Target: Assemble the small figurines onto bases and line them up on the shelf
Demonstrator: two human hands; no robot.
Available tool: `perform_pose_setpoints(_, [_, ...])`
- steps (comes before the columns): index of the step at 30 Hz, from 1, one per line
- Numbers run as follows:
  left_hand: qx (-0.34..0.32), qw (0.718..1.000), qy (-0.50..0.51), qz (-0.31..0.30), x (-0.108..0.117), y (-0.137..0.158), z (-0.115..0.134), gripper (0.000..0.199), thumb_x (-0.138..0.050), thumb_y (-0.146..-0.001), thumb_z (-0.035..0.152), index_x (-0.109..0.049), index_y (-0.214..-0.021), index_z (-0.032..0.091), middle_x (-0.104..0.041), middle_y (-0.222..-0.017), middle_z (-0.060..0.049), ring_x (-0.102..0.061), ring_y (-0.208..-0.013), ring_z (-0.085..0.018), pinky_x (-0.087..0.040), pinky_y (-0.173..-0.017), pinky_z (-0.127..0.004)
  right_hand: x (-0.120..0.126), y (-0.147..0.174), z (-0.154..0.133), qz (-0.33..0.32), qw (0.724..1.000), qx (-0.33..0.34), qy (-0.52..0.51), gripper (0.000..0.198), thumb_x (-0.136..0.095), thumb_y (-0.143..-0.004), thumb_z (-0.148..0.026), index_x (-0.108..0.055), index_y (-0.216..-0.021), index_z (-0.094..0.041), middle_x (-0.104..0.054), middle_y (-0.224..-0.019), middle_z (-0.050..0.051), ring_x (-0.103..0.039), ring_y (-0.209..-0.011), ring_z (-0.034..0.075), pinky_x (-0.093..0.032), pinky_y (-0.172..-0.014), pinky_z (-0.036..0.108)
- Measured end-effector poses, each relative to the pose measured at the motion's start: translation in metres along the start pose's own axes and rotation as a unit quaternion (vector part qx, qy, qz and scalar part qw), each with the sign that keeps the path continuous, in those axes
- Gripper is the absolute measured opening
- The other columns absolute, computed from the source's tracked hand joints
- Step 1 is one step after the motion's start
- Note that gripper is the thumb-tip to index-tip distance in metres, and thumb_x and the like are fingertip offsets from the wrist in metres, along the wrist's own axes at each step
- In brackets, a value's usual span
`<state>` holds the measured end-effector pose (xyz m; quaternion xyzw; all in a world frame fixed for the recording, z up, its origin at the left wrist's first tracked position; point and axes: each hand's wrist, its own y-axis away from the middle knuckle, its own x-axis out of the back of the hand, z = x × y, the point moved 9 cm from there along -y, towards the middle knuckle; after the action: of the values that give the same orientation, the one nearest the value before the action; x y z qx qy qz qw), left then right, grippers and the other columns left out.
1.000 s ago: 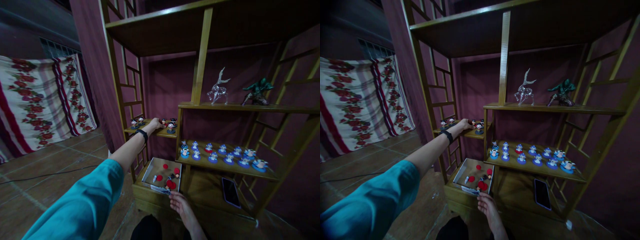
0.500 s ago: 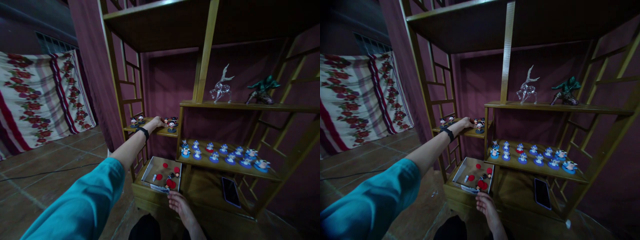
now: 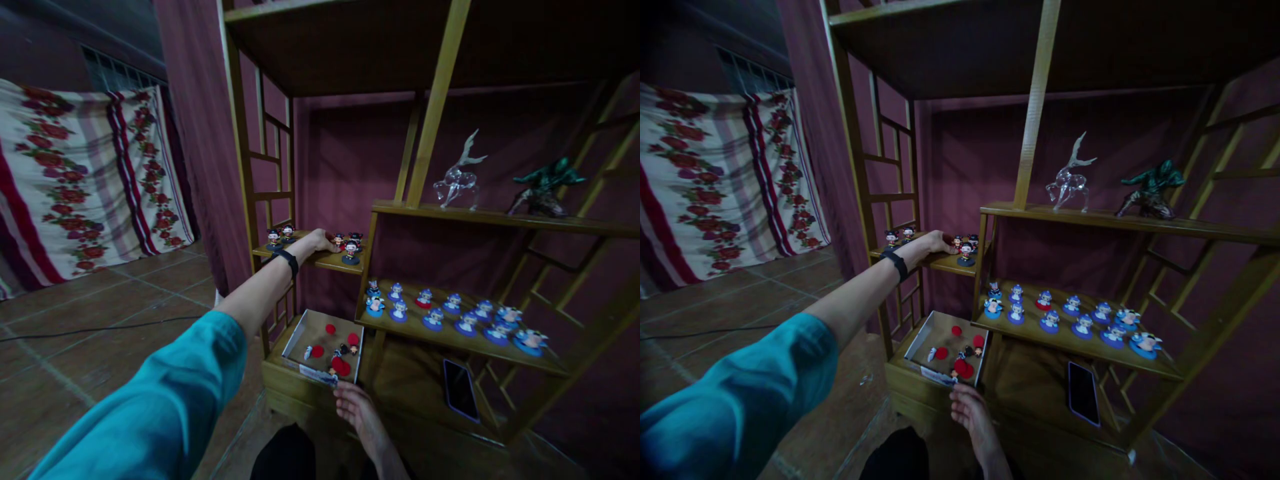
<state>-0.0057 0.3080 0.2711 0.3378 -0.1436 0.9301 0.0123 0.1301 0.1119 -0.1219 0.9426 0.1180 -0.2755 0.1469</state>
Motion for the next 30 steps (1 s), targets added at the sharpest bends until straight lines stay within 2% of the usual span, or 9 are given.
perform_pose_setpoints(3, [-0.053,0.993,0.060,0.088,0.025,0.017,0.007,0.054,-0.075,-0.048,0.021,-0.060,-0.098,0.007,-0.064,-0.084,-0.007,-0.057,-0.073,-0.014,-0.044,-0.068,-0.023,0.001,0.000,0.001,-0.001,1.000,-0.001,0.003,0.042,-0.068,-0.057,-0.038,-0.063,-0.093,-0.017,-0.067,-0.091,0.009,-0.061,-0.081,0.020,-0.046,-0.074,0.033])
perform_pose_setpoints(6, [-0.133,0.962,0.108,0.213,0.049,0.068,0.010,0.045,-0.063,-0.065,0.024,-0.056,-0.107,0.011,-0.062,-0.097,-0.008,-0.057,-0.084,-0.014,-0.043,-0.076,-0.023,0.003,0.002,0.000,0.011,1.000,-0.009,0.015,0.042,-0.068,-0.056,-0.039,-0.064,-0.091,-0.017,-0.067,-0.089,0.009,-0.062,-0.080,0.020,-0.047,-0.072,0.032])
perform_pose_setpoints(8, [-0.133,0.944,0.118,0.279,0.050,0.110,-0.009,0.036,-0.053,-0.074,0.029,-0.056,-0.108,0.016,-0.061,-0.099,-0.006,-0.057,-0.088,-0.014,-0.044,-0.077,-0.023,0.008,0.003,0.002,0.033,0.998,-0.026,0.038,0.038,-0.068,-0.055,-0.038,-0.065,-0.088,-0.018,-0.068,-0.086,0.009,-0.062,-0.078,0.019,-0.047,-0.070,0.031])
perform_pose_setpoints(10, [-0.083,0.939,0.123,0.310,0.035,0.148,-0.049,0.034,-0.046,-0.078,0.032,-0.055,-0.108,0.019,-0.062,-0.099,-0.004,-0.057,-0.088,-0.014,-0.045,-0.075,-0.023,0.016,0.003,0.005,0.070,0.994,-0.046,0.073,0.033,-0.068,-0.055,-0.036,-0.065,-0.083,-0.018,-0.068,-0.082,0.007,-0.062,-0.073,0.018,-0.047,-0.068,0.030])
perform_pose_setpoints(14, [0.070,0.960,0.103,0.251,-0.030,0.184,-0.156,0.029,-0.048,-0.076,0.031,-0.061,-0.097,0.016,-0.066,-0.088,-0.005,-0.059,-0.080,-0.015,-0.046,-0.068,-0.023,0.031,-0.005,0.009,0.130,0.979,-0.045,0.153,0.027,-0.069,-0.053,-0.033,-0.066,-0.075,-0.019,-0.067,-0.075,0.004,-0.058,-0.061,0.013,-0.047,-0.062,0.028])
perform_pose_setpoints(19, [0.216,0.963,0.046,0.155,-0.101,0.183,-0.260,0.021,-0.050,-0.073,0.021,-0.064,-0.088,0.013,-0.067,-0.073,-0.004,-0.061,-0.072,-0.015,-0.047,-0.062,-0.022,0.035,-0.020,0.005,0.127,0.973,0.002,0.192,0.032,-0.071,-0.051,-0.038,-0.066,-0.076,-0.019,-0.067,-0.073,0.004,-0.057,-0.062,0.014,-0.047,-0.060,0.028])
perform_pose_setpoints(26, [0.237,0.967,-0.093,0.018,-0.164,0.157,-0.307,0.025,-0.051,-0.072,0.014,-0.063,-0.094,0.013,-0.067,-0.088,-0.008,-0.061,-0.084,-0.017,-0.044,-0.070,-0.023,0.034,-0.064,-0.022,0.129,0.969,0.062,0.201,0.034,-0.065,-0.060,-0.040,-0.065,-0.084,-0.017,-0.067,-0.080,0.006,-0.058,-0.069,0.017,-0.047,-0.064,0.031])
perform_pose_setpoints(28, [0.235,0.965,-0.115,-0.005,-0.177,0.152,-0.311,0.027,-0.052,-0.072,0.017,-0.062,-0.097,0.015,-0.065,-0.095,-0.010,-0.059,-0.091,-0.019,-0.043,-0.075,-0.024,0.034,-0.084,-0.031,0.133,0.952,0.089,0.262,0.028,-0.058,-0.067,-0.038,-0.063,-0.087,-0.019,-0.066,-0.086,0.005,-0.059,-0.075,0.019,-0.047,-0.065,0.031])
perform_pose_setpoints(30, [0.233,0.961,-0.143,-0.036,-0.190,0.148,-0.312,0.033,-0.050,-0.075,0.020,-0.058,-0.106,0.015,-0.062,-0.104,-0.013,-0.056,-0.100,-0.020,-0.041,-0.080,-0.026,0.033,-0.104,-0.039,0.141,0.911,0.110,0.372,0.021,-0.051,-0.073,-0.031,-0.062,-0.089,-0.022,-0.065,-0.090,0.003,-0.058,-0.082,0.019,-0.046,-0.070,0.032])
